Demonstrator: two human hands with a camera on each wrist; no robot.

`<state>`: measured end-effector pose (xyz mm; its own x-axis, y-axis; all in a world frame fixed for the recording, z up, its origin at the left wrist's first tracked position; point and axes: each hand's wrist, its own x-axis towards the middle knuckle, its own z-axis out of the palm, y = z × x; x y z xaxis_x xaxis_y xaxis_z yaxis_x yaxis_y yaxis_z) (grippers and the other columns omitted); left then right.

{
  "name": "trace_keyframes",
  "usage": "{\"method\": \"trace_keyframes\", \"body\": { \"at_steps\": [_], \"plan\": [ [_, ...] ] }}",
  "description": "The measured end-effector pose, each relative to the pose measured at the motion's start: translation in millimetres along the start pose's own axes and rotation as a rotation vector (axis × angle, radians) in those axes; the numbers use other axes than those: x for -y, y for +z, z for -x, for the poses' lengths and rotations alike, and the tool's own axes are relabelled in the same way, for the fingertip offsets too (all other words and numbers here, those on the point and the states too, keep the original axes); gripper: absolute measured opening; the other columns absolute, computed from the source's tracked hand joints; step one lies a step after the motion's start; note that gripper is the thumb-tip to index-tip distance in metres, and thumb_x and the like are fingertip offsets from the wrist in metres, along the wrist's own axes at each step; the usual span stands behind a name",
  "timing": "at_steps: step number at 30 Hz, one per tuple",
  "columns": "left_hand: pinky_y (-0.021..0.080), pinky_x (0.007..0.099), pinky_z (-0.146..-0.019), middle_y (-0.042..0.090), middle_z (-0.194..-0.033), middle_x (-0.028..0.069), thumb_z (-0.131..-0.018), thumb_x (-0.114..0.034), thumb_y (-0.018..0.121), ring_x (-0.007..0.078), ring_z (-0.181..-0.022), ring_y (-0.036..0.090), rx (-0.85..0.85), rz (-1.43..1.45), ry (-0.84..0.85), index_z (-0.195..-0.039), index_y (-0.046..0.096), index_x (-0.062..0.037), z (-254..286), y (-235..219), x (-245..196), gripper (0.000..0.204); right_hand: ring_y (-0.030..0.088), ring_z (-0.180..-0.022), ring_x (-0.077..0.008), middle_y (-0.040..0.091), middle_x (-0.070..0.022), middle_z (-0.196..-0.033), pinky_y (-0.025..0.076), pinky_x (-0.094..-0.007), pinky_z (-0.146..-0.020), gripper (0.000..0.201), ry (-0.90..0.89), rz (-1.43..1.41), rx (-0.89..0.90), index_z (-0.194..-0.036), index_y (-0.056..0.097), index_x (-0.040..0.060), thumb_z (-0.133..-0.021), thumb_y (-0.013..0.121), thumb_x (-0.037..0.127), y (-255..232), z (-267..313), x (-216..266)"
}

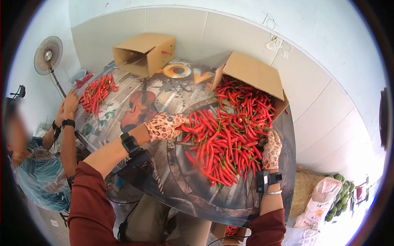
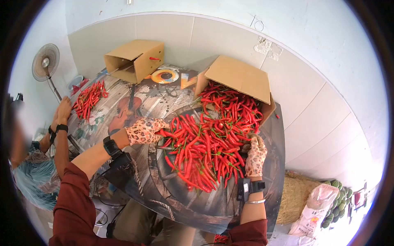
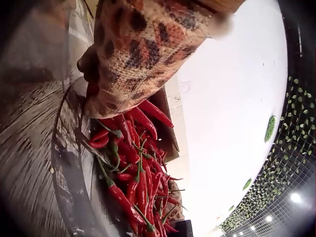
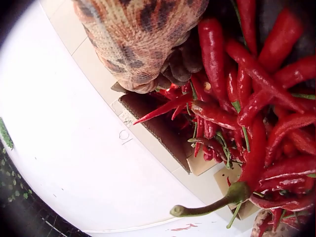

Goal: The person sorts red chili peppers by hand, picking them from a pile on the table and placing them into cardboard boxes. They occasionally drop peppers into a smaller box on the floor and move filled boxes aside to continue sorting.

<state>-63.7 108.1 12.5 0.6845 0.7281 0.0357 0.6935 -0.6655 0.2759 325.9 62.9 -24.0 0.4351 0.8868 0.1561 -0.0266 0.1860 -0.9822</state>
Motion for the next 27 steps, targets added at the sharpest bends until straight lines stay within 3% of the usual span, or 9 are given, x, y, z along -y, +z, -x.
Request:
{"method": "trace_keyframes", "body": {
  "at_steps": [2, 4, 6, 11, 18, 22, 23, 27],
  "plan": [
    [0.045, 0.0379, -0.095, 0.054, -0.127, 0.0138, -0.083, -0.014, 0.061, 0.031, -0.113, 0.055, -0.09, 0.008, 0.147, -0.135, 0.044, -0.0138, -9, 9, 8, 0.055, 0.052, -0.052, -0.0065, 0.06, -0.0016, -0.067, 0.044, -0.0204, -0.05, 0.023, -0.003, -0.011, 0.0, -0.103, 0.064, 0.0031, -0.096, 0.05, 0.02, -1, -1, 0],
    [0.045, 0.0395, -0.097, 0.052, -0.131, 0.0139, -0.08, -0.008, 0.058, 0.0319, -0.116, 0.053, -0.09, -0.072, 0.17, -0.141, 0.038, -0.0171, -16, 10, 11, 0.064, 0.052, -0.052, -0.0064, 0.06, -0.0016, -0.067, 0.045, -0.0205, -0.05, 0.023, -0.024, -0.015, 0.007, -0.103, 0.064, 0.0031, -0.097, 0.05, 0.02, 0, 0, 0],
    [0.044, 0.0399, -0.096, 0.05, -0.133, 0.0146, -0.079, -0.005, 0.056, 0.0336, -0.118, 0.051, 0.055, -0.189, 0.139, -0.142, 0.037, -0.0183, -26, 0, -1, 0.067, 0.052, -0.053, -0.0065, 0.06, -0.0015, -0.066, 0.045, -0.0207, -0.051, 0.023, -0.019, -0.009, -0.005, -0.103, 0.064, 0.0032, -0.097, 0.05, 0.02, 1, 1, 1],
    [0.044, 0.0394, -0.094, 0.05, -0.12, 0.0131, -0.072, -0.001, 0.062, 0.0328, -0.111, 0.053, 0.096, -0.138, 0.154, -0.123, 0.054, -0.0125, -46, -4, 0, 0.052, 0.053, -0.054, -0.007, 0.06, -0.0013, -0.066, 0.046, -0.0215, -0.051, 0.022, -0.028, 0.014, -0.008, -0.103, 0.064, 0.0034, -0.096, 0.05, 0.02, 1, 1, 2],
    [0.041, 0.0377, -0.099, 0.046, -0.125, 0.0133, -0.068, 0.0, 0.061, 0.0315, -0.117, 0.048, -0.006, -0.124, 0.286, -0.119, 0.054, -0.0085, -53, 3, 10, 0.052, 0.053, -0.053, -0.0074, 0.06, -0.0011, -0.066, 0.045, -0.0213, -0.051, 0.022, 0.009, 0.022, -0.017, -0.102, 0.065, 0.005, -0.096, 0.05, 0.021, 1, 2, 4],
    [0.038, 0.0383, -0.104, 0.035, -0.143, 0.0136, -0.067, 0.001, 0.06, 0.0327, -0.129, 0.04, -0.029, -0.087, 0.229, -0.131, 0.043, -0.0101, -54, -1, 1, 0.067, 0.053, -0.053, -0.0076, 0.059, -0.0012, -0.065, 0.045, -0.0212, -0.052, 0.023, 0.011, 0.016, -0.017, -0.103, 0.065, 0.0051, -0.096, 0.051, 0.022, 3, 4, 7],
    [0.039, 0.0376, -0.104, 0.029, -0.148, 0.0136, -0.066, 0.002, 0.06, 0.0313, -0.131, 0.038, -0.058, -0.11, 0.247, -0.14, 0.033, -0.0127, -55, -2, -2, 0.08, 0.053, -0.053, -0.0076, 0.059, -0.0012, -0.065, 0.045, -0.0212, -0.052, 0.023, 0.011, 0.017, -0.019, -0.103, 0.065, 0.0051, -0.096, 0.051, 0.022, 2, 3, 6],
    [0.039, 0.0352, -0.103, 0.025, -0.151, 0.0131, -0.069, 0.0, 0.058, 0.0288, -0.132, 0.039, 0.027, -0.102, 0.189, -0.146, 0.025, -0.0153, -66, -11, -12, 0.085, 0.053, -0.052, -0.0075, 0.059, -0.0012, -0.065, 0.045, -0.0216, -0.051, 0.023, -0.001, 0.004, -0.007, -0.103, 0.065, 0.0049, -0.096, 0.051, 0.022, 0, 1, 0]
  ]
}}
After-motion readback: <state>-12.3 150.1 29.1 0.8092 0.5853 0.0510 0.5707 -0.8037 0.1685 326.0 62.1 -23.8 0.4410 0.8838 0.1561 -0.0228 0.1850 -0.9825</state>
